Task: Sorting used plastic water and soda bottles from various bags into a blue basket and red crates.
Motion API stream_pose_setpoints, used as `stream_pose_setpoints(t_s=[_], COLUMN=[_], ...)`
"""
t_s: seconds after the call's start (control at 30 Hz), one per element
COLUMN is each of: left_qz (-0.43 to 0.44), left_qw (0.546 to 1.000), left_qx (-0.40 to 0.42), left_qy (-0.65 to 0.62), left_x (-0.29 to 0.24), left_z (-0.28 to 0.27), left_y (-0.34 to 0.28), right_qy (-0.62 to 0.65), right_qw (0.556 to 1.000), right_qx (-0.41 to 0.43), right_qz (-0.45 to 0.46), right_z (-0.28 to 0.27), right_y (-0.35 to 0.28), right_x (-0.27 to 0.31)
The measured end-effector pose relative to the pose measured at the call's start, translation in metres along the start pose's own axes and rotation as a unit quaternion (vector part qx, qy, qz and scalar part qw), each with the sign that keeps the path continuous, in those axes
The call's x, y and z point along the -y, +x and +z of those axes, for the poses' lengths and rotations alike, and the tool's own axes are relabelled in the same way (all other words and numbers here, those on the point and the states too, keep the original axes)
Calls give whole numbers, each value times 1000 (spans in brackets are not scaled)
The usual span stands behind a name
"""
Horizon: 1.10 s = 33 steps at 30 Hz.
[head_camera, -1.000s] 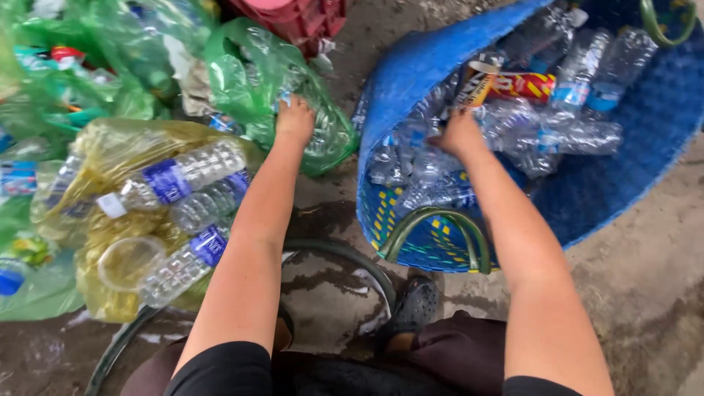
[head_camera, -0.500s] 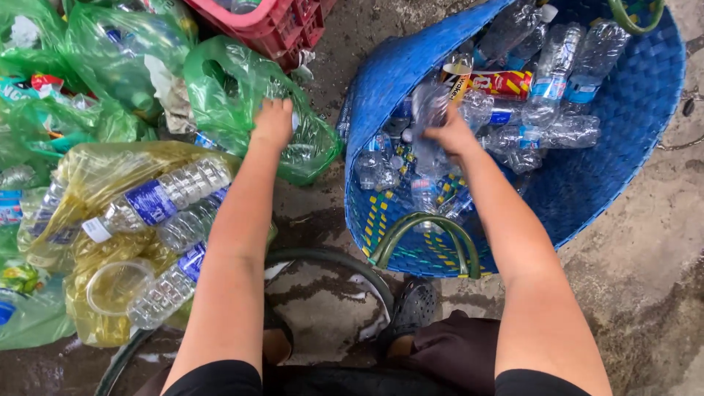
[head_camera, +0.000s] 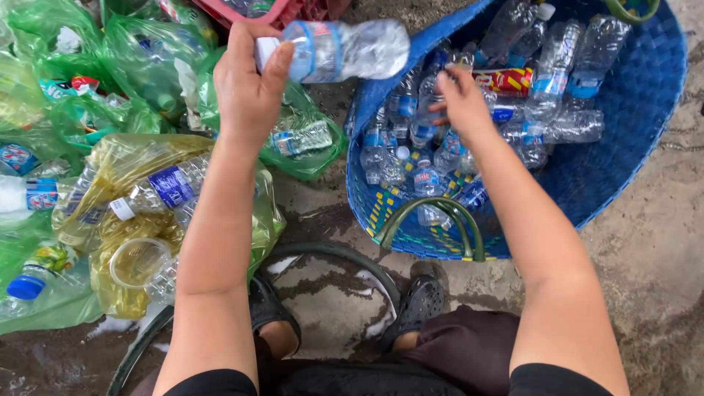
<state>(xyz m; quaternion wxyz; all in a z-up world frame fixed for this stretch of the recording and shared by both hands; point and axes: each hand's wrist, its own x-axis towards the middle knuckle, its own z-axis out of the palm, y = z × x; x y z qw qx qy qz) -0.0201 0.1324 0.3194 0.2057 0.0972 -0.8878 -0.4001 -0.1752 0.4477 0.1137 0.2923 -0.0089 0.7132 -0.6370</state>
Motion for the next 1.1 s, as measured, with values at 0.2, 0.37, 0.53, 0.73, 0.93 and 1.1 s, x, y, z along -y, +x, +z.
stream_pose_setpoints(t_s=[0.2,0.37,0.53,0.73,0.93,1.1], left_qz=[284,22,-439,-17,-108,-123], left_qw=[958,991,754,883,878,907], left_qx=[-46,-26,288,468,294,244], left_qy=[-10,-127,-393,25,-362,320], left_x=[-64,-40,17,38,57,239], left_z=[80,206,311,309,133,126], left_y=[-30,-56,-28,-44,7,-36], right_qy=[418,259,-8,-417,-430,-544], right_qw=[898,951,956,814,836,799], right_qx=[134,86,48,81,84,116], right_qz=[19,-145,-291,-396,-329,-231], right_z=[-15,-98,-104,-101,-76,-40], right_y=[-107,-109,-176,-203,-177,-124], right_x=[135,84,139,159,148,109])
